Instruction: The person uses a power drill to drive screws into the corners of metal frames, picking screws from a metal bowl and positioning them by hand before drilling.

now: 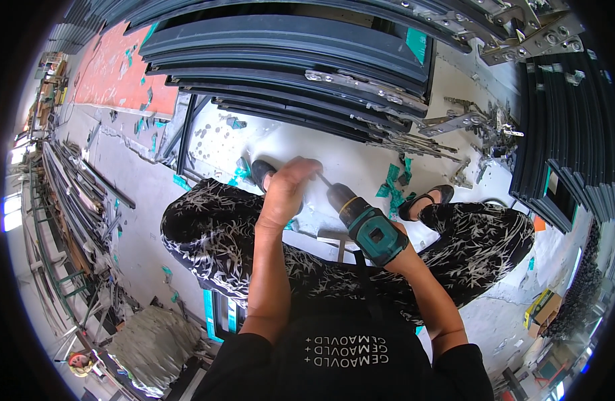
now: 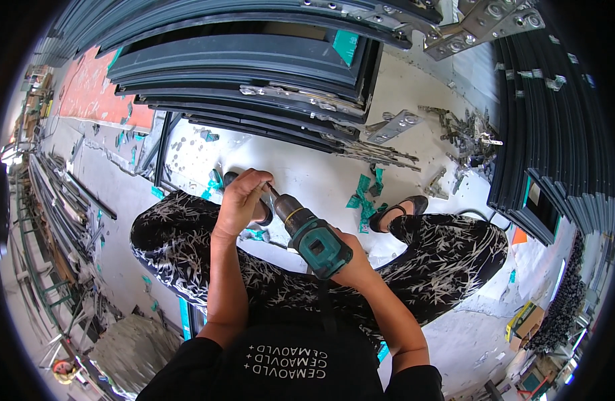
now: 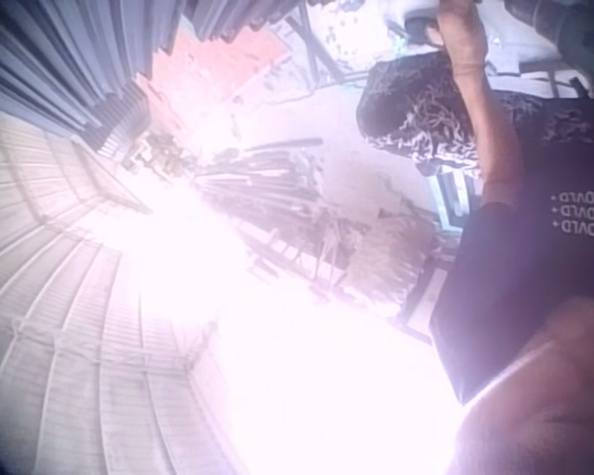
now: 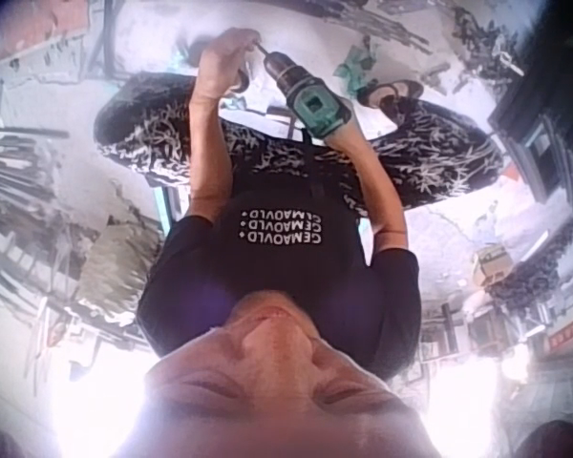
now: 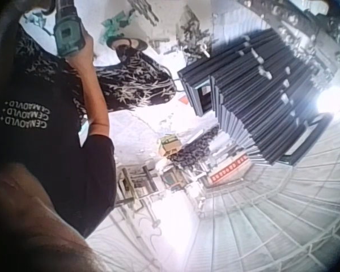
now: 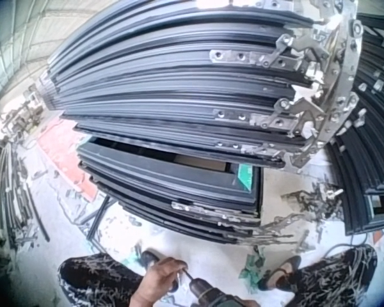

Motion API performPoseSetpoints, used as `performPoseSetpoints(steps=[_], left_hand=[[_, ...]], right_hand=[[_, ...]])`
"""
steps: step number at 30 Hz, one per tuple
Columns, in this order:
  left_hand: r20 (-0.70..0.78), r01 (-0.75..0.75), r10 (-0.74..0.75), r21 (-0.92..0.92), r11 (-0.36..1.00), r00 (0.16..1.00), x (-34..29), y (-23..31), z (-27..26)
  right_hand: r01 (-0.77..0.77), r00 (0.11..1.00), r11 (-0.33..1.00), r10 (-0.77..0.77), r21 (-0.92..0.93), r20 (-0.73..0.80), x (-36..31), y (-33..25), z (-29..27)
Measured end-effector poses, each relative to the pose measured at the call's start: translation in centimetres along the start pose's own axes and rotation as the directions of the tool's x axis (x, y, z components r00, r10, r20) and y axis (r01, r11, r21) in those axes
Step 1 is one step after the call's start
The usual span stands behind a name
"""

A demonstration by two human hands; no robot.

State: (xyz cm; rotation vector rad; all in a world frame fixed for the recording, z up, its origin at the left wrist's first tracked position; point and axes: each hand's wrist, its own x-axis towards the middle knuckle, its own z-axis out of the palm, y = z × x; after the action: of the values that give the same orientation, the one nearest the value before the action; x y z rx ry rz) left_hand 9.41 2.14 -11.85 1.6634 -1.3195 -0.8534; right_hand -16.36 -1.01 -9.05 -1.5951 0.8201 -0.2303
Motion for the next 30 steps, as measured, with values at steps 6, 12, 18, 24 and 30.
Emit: performPoseSetpoints(steps=[6, 12, 18, 24, 30], left_hand=[[-0.011, -0.019, 0.019, 0.015, 1.000, 1.000, 0.1, 0.0, 0.6], [-0.329, 0.014, -0.094, -0.237, 0.971, 0.940, 0.3, 0.6, 2.5], [-0.240, 0.179, -0.353, -0.538, 0.824, 0.904, -0.8, 2.6, 3.7], [-0.244, 0.172, -0.398, -0.621, 0.765, 0.884, -2.0, 2.9, 6.0], [-0.241, 0.165, -0.433, -0.684, 0.711, 0.869, -1.6, 2.8, 5.3]], right_hand=[[0.187, 0.982, 0.974, -0.190, -0.131, -0.011, 0.0, 1.3, 0.5], [0.207, 0.951, 0.978, -0.194, 0.029, -0.240, 1.4, 0.7, 3.3], [0.097, 0.894, 0.981, -0.161, -0.169, -0.417, 4.4, -0.1, 4.4], [0.086, 0.829, 0.925, -0.273, -0.371, -0.489, 5.9, 0.1, 5.2], [0.068, 0.819, 0.886, -0.312, -0.458, -0.482, 6.7, -0.3, 5.5]])
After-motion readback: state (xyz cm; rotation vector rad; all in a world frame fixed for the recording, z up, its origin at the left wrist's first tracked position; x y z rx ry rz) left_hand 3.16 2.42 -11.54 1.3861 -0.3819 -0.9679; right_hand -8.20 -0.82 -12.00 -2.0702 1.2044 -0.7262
